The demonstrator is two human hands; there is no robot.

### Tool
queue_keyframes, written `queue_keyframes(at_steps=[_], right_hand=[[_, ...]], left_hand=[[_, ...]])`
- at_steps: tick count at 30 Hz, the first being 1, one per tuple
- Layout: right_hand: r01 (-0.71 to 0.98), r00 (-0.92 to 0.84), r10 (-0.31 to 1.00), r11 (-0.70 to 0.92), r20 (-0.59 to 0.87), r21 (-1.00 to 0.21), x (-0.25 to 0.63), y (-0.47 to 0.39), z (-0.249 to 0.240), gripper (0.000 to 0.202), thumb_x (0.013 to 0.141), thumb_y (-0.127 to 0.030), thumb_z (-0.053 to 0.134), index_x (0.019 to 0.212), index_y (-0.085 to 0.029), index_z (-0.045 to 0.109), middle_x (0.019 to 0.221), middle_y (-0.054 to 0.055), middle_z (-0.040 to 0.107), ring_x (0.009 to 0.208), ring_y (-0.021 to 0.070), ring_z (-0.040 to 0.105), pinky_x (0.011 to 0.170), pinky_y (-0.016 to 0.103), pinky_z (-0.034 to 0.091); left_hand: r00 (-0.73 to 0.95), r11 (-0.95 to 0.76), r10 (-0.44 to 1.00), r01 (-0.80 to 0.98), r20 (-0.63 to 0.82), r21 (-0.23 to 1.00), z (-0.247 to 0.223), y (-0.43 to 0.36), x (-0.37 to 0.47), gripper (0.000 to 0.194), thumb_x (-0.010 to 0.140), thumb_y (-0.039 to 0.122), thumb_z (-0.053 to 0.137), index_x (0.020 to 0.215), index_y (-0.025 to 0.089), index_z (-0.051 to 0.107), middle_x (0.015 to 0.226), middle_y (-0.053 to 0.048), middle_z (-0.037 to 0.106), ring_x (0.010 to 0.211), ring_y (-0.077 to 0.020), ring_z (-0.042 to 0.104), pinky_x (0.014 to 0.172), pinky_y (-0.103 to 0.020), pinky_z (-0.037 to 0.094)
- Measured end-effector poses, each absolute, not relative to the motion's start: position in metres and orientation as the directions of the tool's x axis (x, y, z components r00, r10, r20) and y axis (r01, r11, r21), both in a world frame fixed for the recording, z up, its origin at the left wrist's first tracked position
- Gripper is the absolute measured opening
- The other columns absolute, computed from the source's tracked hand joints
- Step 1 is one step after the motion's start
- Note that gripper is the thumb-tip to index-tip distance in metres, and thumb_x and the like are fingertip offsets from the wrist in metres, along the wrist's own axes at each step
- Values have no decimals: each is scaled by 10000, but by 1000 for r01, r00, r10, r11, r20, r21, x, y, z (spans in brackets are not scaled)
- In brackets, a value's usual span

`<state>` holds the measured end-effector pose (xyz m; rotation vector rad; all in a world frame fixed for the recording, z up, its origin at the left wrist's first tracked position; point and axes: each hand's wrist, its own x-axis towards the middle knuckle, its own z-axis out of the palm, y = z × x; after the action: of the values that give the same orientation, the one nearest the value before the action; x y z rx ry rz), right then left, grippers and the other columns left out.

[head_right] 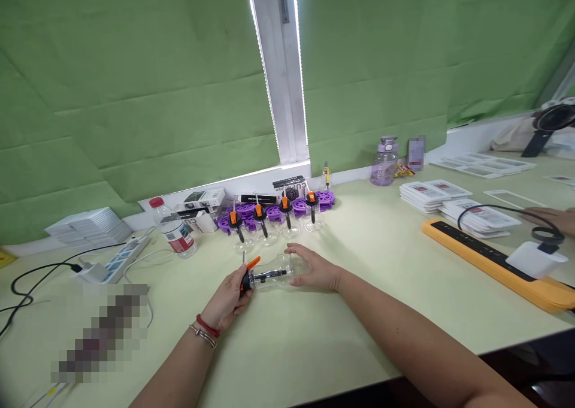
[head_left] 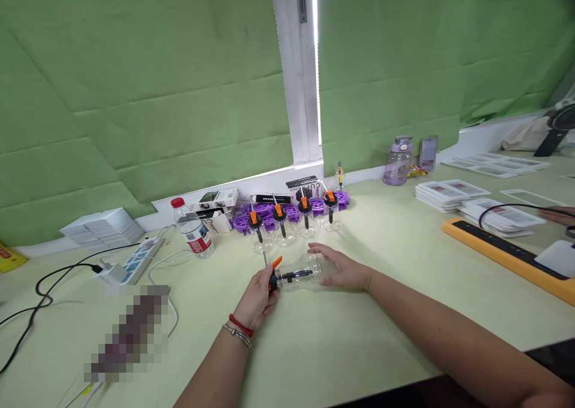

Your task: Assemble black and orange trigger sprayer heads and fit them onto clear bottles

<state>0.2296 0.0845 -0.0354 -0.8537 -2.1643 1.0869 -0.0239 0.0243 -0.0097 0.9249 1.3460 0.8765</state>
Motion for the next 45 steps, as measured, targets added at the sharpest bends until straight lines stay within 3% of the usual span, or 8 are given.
queue_keyframes(at_steps=[5,11,14,18,21,25,31,45], right_hand=[[341,-613,776,431,150,-835,227,86,-35,637,780,-605,536,1276,-206,513,1492,103,251,1361,307,236,1117,484,195],[345,-633,761,445,145,-827,227,87,-38,601,836,-619,425,1293,-240,521,1496,50,267,1372,297,211,1129,477,167],[346,-619,775,415,128,-841,229,87,-37,683,825,-621,447,1387,-239,385,1499,81,253,1375,298,201,1124,487,152],[215,-657,730,419,187,-882,232,86,-35,937,711,-551,659,1446,-248,163,1477,131,259,1344,282,276,1083,470,251],[220,-652,733,428,194,-877,232,85,-35,923,642,-467,746,1397,-253,259,1435,122,314,1333,278,289,1090,459,238],[242,-632,754,411,179,-879,230,85,-35,785,671,-470,718,1335,-236,370,1451,117,296,1343,292,267,1098,463,220],[268,-627,761,407,163,-873,230,85,-33,674,731,-538,639,1291,-216,448,1493,110,231,1350,300,258,1098,470,226],[325,-572,813,346,109,-880,226,87,-37,577,809,-607,493,1259,-247,529,1491,48,273,1359,288,246,1124,481,189]], left_hand=[[38,379,925,3,-379,926,-10,23,-24,519,729,711,432,794,197,439,504,73,421,343,-30,214,351,-190,108],[49,374,926,3,-374,927,-9,23,-24,519,735,705,430,825,194,456,509,73,427,343,-31,211,351,-195,106],[48,380,924,11,-380,925,-9,23,-25,529,732,708,426,824,189,466,515,74,423,346,-30,221,356,-198,108],[56,379,924,17,-379,925,-11,23,-25,542,731,717,416,826,186,465,525,72,428,352,-29,225,360,-198,108],[58,370,927,9,-369,929,-12,24,-25,549,729,719,420,854,187,465,536,74,433,347,-24,221,362,-194,106],[46,371,927,8,-371,929,-9,23,-24,541,723,717,433,840,189,457,528,77,427,338,-23,223,356,-191,107],[36,392,919,16,-393,920,-6,23,-22,536,719,716,436,809,188,460,509,75,423,333,-24,215,350,-193,104],[42,376,925,55,-378,925,-8,23,-22,517,745,714,403,815,202,433,516,73,419,345,-32,217,351,-190,111]])
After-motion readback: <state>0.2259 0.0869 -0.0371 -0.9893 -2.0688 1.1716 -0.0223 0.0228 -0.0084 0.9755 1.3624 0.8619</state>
